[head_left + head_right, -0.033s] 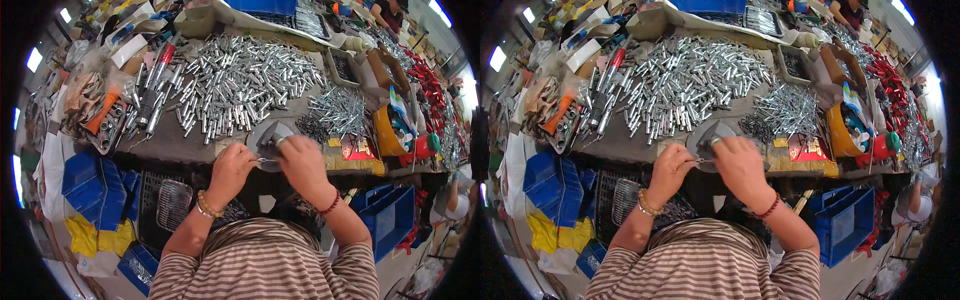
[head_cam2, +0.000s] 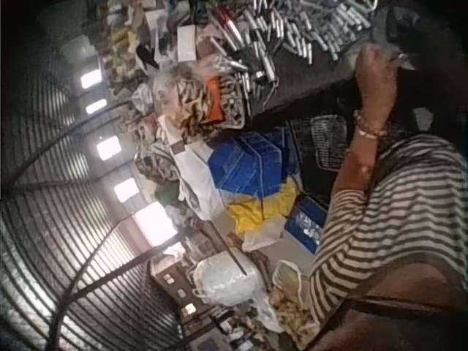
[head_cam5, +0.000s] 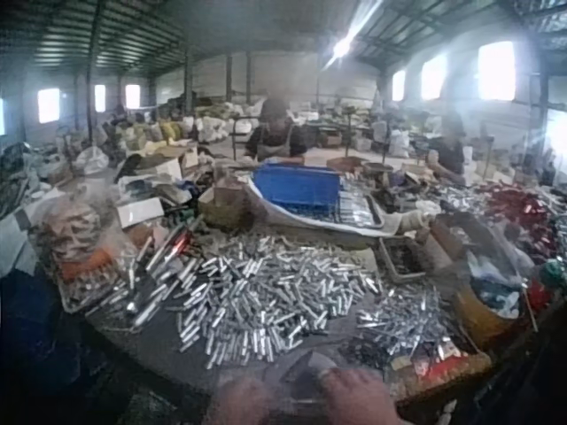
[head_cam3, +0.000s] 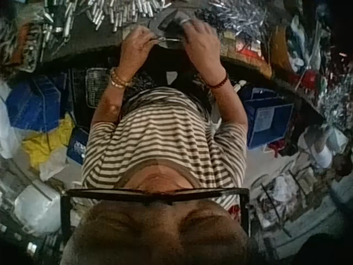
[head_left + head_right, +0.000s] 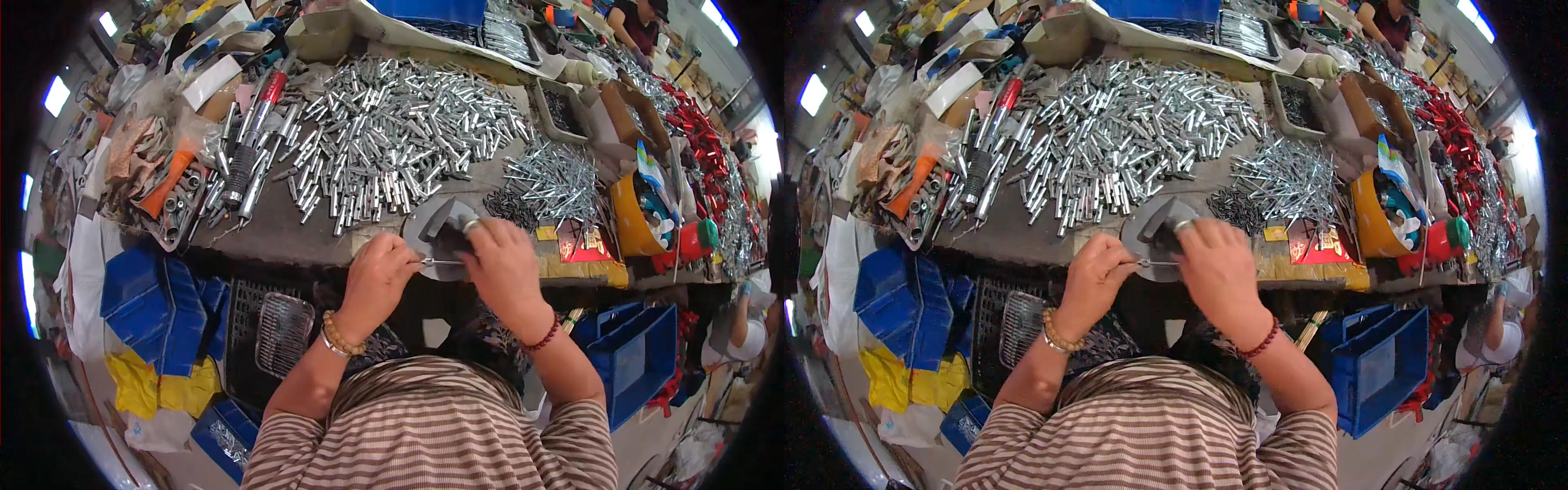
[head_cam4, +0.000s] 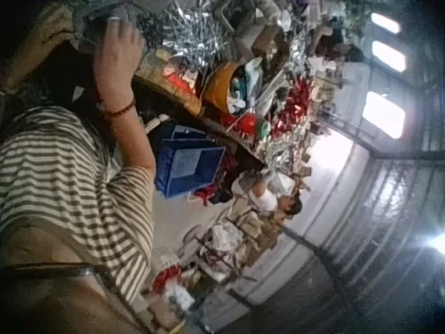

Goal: The person assembles metal expansion anchors by inserting metal pins into metal sleeves, tapping them with a hammer on a metal plate, and placing the finished anchors into a tray.

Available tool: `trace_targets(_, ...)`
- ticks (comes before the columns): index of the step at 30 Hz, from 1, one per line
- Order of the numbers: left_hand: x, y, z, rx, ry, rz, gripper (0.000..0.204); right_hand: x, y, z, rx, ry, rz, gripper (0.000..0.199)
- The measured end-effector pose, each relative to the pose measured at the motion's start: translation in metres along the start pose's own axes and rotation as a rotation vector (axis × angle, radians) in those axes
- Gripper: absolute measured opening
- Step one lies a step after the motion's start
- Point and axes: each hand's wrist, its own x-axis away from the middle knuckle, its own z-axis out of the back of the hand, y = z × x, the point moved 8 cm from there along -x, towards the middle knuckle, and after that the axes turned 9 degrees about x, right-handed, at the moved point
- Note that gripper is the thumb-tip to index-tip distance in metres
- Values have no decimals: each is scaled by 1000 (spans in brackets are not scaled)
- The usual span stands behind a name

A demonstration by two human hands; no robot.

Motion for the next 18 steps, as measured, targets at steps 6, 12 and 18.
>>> trace_targets(6,-1,2,-1,5,7,23,13,16,29,-7,-16,-89,-64,27)
trace_targets(12,-5,0,-2,49,-13,74,10,36,18,20,-264,-94,-168,28)
trace_targets(18,-6,1,0,58,-11,74,11,46,-2,21,-106,-81,-18,34)
